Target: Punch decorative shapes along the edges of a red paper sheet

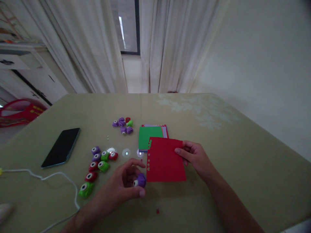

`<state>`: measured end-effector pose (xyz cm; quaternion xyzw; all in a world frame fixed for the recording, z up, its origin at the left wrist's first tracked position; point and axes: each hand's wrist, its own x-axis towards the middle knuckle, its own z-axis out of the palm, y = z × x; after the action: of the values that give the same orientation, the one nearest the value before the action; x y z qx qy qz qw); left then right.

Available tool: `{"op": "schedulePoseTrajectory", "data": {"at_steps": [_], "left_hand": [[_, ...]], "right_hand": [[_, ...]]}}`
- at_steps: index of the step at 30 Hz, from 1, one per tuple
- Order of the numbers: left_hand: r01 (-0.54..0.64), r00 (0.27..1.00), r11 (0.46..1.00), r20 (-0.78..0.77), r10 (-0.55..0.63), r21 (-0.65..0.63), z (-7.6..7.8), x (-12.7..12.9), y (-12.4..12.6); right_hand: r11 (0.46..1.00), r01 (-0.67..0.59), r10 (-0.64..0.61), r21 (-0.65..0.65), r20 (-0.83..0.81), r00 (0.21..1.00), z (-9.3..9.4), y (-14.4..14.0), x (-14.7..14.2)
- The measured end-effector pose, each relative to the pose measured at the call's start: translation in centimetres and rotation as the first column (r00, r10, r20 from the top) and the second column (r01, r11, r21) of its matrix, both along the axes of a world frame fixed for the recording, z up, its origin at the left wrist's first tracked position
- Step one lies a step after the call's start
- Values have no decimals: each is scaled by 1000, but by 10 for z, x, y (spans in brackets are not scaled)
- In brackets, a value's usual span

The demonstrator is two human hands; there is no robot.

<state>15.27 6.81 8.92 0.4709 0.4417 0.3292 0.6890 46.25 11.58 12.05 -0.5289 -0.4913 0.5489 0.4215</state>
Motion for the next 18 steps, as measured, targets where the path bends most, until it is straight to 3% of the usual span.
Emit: {"op": "schedulePoseTrajectory", "data": {"at_steps": [6,11,18], "left_hand": [[-137,991,989,-9,136,-58,8,2,2],[-148,989,982,-9,148,-113,17,2,-1],[-121,991,990,-65,116,-69,21,1,-2]], "right_hand": [[1000,7,-7,14,9,1000,-1,2,-2],[999,25,-25,28,20,999,-3,2,-2],[999,41,-42,30,28,999,-1,1,-3]]}}
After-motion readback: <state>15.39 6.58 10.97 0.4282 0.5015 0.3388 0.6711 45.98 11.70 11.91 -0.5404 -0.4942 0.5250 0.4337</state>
